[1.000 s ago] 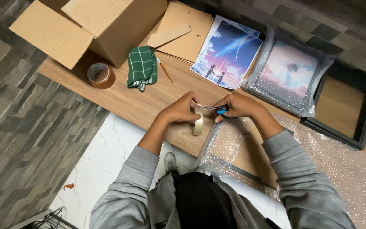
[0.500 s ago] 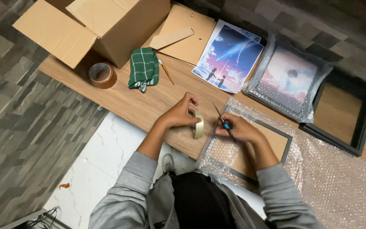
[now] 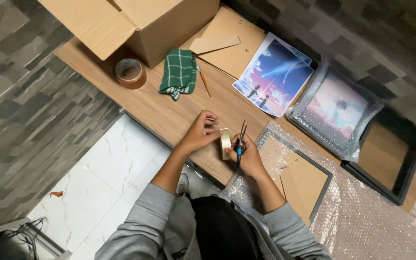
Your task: The person prepares to frame artwork by flattening a piece of bubble wrap on a table and then using shears to cut a strip of masking tape from a roll.
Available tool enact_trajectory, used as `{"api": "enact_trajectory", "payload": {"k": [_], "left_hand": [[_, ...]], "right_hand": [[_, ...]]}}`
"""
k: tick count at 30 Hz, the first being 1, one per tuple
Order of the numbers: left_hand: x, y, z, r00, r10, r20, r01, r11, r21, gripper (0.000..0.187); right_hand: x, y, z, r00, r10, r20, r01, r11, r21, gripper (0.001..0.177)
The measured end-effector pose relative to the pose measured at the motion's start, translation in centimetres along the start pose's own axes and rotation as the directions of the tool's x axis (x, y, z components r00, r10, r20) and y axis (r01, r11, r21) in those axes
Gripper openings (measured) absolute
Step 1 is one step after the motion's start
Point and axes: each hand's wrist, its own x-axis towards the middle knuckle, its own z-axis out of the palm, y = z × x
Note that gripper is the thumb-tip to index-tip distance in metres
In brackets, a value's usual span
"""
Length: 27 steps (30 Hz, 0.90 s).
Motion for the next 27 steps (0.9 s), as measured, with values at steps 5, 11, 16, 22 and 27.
{"api": "enact_trajectory", "payload": {"k": [5, 11, 16, 22, 27], "left_hand": [[-0.9, -3.6, -4.2, 0.944, -0.035, -0.327, -0.007, 0.992, -0.126, 0.033], [-4.0, -4.8, -9.5, 0.691, -0.087, -0.717, -0.103, 0.971, -0.218, 0.020], [-5.2, -3.6, -11.9, 0.436, -0.258, -0.862, -0.070, 0.945, -0.319, 0.017], [-4.2, -4.8, -14.3, 0.370, -0.288, -0.883, -0.154, 0.919, -0.364, 0.022], [-3.2, -6.8, -15.5, 0.287, -0.230, -0.930, -0.117, 0.955, -0.273, 0.019]], "right_hand": [[1.5, -1.1, 2.8, 0.997, -0.047, 0.058, 0.052, 0.994, -0.093, 0.034], [3.3, -2.0, 6.9, 0.992, -0.064, 0.109, 0.091, 0.963, -0.254, 0.032], [5.0, -3.1, 10.2, 0.985, -0.092, 0.143, 0.150, 0.867, -0.475, 0.029], [5.8, -4.1, 12.7, 0.965, -0.142, 0.221, 0.246, 0.784, -0.570, 0.029], [6.5, -4.4, 13.1, 0.956, -0.151, 0.250, 0.272, 0.773, -0.574, 0.030]]}}
